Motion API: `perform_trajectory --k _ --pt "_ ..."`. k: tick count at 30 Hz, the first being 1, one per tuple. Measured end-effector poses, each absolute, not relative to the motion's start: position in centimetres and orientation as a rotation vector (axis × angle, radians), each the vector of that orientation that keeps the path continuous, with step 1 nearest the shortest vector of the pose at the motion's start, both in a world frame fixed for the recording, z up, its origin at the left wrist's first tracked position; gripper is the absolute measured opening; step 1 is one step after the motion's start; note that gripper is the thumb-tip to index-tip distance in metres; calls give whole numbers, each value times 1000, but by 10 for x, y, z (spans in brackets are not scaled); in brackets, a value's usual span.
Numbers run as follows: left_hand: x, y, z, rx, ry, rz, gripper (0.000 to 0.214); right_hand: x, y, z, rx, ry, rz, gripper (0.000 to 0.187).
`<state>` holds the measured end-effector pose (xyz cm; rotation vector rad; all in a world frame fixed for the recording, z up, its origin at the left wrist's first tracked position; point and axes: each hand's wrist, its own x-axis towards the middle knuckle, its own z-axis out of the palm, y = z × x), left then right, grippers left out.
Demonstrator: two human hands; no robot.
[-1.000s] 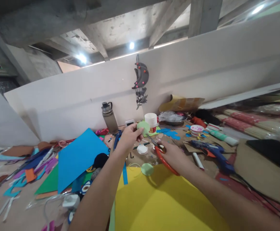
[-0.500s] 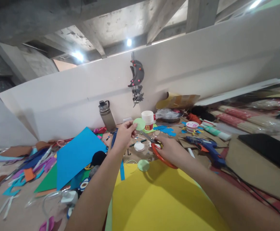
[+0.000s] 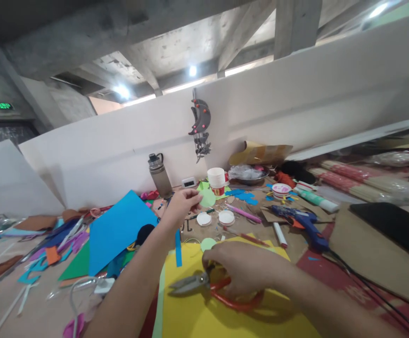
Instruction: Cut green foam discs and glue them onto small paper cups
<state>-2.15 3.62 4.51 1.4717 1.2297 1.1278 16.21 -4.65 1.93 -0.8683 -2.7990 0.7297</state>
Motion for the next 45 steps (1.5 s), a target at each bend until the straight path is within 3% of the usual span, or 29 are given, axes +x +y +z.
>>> perform_trajectory --k 3,9,13,25,38,45 --pt "-27 36 30 1450 1310 1091 30 159 -51 16 -835 -2813 852 45" --pt "-38 37 4 1362 1384 1133 36 161 -44 8 -814 -2723 814 18" --pt "-44 38 -6 1309 1377 1181 36 161 -31 3 -1003 -2510 786 13" --pt "-40 34 -13 1257 1388 1187 33 170 11 -11 -1301 -1951 545 15" --pt "-24 22 -6 1339 1270 1058 34 162 16 -27 -1068 -1934 507 67" --pt "-17 16 -2 1348 1230 1033 37 161 16 -30 -973 -1958 530 51"
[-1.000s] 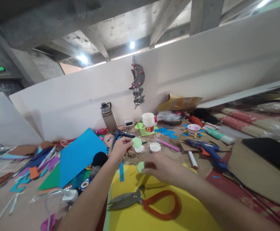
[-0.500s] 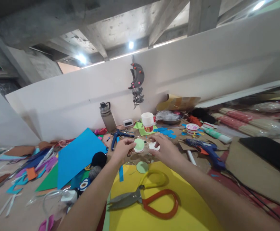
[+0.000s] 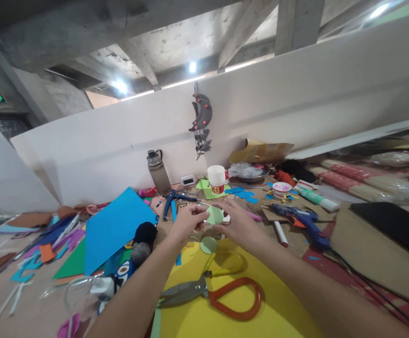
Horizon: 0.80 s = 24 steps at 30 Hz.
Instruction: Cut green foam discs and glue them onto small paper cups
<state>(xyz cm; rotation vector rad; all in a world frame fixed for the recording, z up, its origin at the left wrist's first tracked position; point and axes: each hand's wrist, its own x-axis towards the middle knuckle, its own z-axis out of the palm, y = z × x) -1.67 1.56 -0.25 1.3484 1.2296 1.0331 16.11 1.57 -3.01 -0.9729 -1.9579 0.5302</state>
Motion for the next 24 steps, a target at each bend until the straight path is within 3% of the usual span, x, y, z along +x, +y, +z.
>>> perform_trajectory --k 15,21,24 --pt "-15 11 1 974 763 963 37 160 8 -14 -954 -1828 684 44" --pt "-13 8 3 998 692 965 38 159 7 -17 -887 -1809 693 55" --pt "-11 8 2 1005 698 972 37 159 5 -15 -867 -1817 652 52"
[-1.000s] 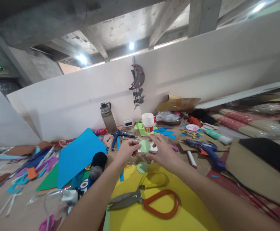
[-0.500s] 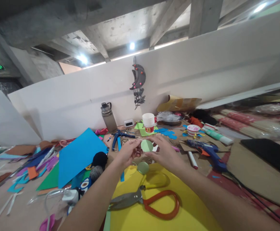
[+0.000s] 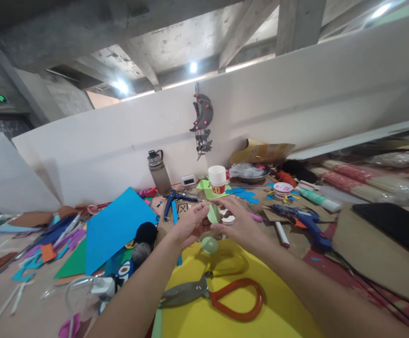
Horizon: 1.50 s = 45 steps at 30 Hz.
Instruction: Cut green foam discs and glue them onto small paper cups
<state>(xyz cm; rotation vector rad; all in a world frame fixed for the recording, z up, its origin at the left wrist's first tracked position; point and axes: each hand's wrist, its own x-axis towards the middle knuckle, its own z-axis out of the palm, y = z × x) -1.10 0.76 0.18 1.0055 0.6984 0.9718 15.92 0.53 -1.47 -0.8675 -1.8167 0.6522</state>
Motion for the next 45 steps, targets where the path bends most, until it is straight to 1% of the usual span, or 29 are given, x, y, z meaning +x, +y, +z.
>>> perform_trajectory --k 2,4,11,16,25,35,39,45 --pt "-10 7 1 994 711 989 37 160 4 -12 -855 -1827 626 46" --pt "-10 7 2 986 709 989 38 161 3 -10 -852 -1824 621 44" --pt "-11 7 3 1004 662 1017 38 161 4 -11 -840 -1815 619 49" --pt "-10 7 4 998 677 1022 42 159 7 -14 -835 -1794 614 46" --pt "-10 6 5 977 741 995 43 159 7 -12 -866 -1772 668 42" --pt "-9 6 5 971 752 1008 42 160 5 -12 -872 -1786 630 47" --pt "-8 5 6 977 770 1005 44 160 6 -12 -892 -1775 630 44" --pt "-9 6 6 964 743 1001 39 160 7 -12 -892 -1736 657 44"
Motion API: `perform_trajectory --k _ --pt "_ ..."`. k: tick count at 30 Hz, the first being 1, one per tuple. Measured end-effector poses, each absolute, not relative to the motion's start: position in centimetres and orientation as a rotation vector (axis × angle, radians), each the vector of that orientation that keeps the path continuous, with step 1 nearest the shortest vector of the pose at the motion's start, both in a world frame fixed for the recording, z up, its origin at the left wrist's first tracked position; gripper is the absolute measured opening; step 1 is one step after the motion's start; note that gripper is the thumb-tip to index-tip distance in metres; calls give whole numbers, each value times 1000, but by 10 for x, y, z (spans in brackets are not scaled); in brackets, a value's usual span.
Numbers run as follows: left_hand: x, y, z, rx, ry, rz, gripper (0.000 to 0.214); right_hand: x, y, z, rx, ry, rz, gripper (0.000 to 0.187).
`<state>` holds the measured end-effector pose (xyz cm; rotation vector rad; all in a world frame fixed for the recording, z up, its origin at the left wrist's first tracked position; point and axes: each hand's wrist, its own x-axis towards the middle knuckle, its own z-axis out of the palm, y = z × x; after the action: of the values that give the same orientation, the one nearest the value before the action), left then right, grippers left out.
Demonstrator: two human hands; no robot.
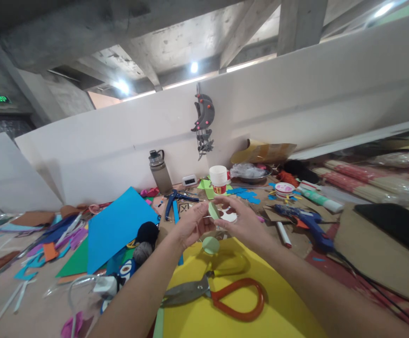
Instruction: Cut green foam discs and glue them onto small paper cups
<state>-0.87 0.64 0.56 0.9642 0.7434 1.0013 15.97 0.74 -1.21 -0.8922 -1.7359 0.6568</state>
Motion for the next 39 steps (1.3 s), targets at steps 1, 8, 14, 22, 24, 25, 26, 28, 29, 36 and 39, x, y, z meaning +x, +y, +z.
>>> perform_trajectory --k 1,8,14,22,24,25,26,28,29,36,39 --pt "-9 7 5 967 738 997 37 160 8 -12 -892 -1733 660 44" --pt "-12 7 4 979 720 987 36 159 8 -14 -882 -1728 673 46" --pt "-13 7 4 1036 698 1000 41 161 6 -14 -873 -1756 610 47" --pt "-13 7 3 1116 710 1071 47 162 0 -12 -852 -1829 341 53" --pt "-13 7 3 1118 710 1083 48 162 0 -13 -851 -1837 278 53" --pt "-13 7 3 1121 707 1088 47 162 1 -14 -850 -1841 248 53" --pt "-12 7 4 1122 705 1092 46 162 1 -15 -848 -1846 220 53" --pt "-12 6 5 1120 706 1098 46 162 1 -16 -845 -1862 175 53" --pt "-11 5 6 1118 708 1101 46 162 1 -16 -843 -1868 158 53" --pt "-11 5 6 1113 739 1118 49 161 0 -12 -856 -1852 253 56" --pt "-10 6 4 1117 736 1108 49 162 1 -12 -836 -1853 377 56"
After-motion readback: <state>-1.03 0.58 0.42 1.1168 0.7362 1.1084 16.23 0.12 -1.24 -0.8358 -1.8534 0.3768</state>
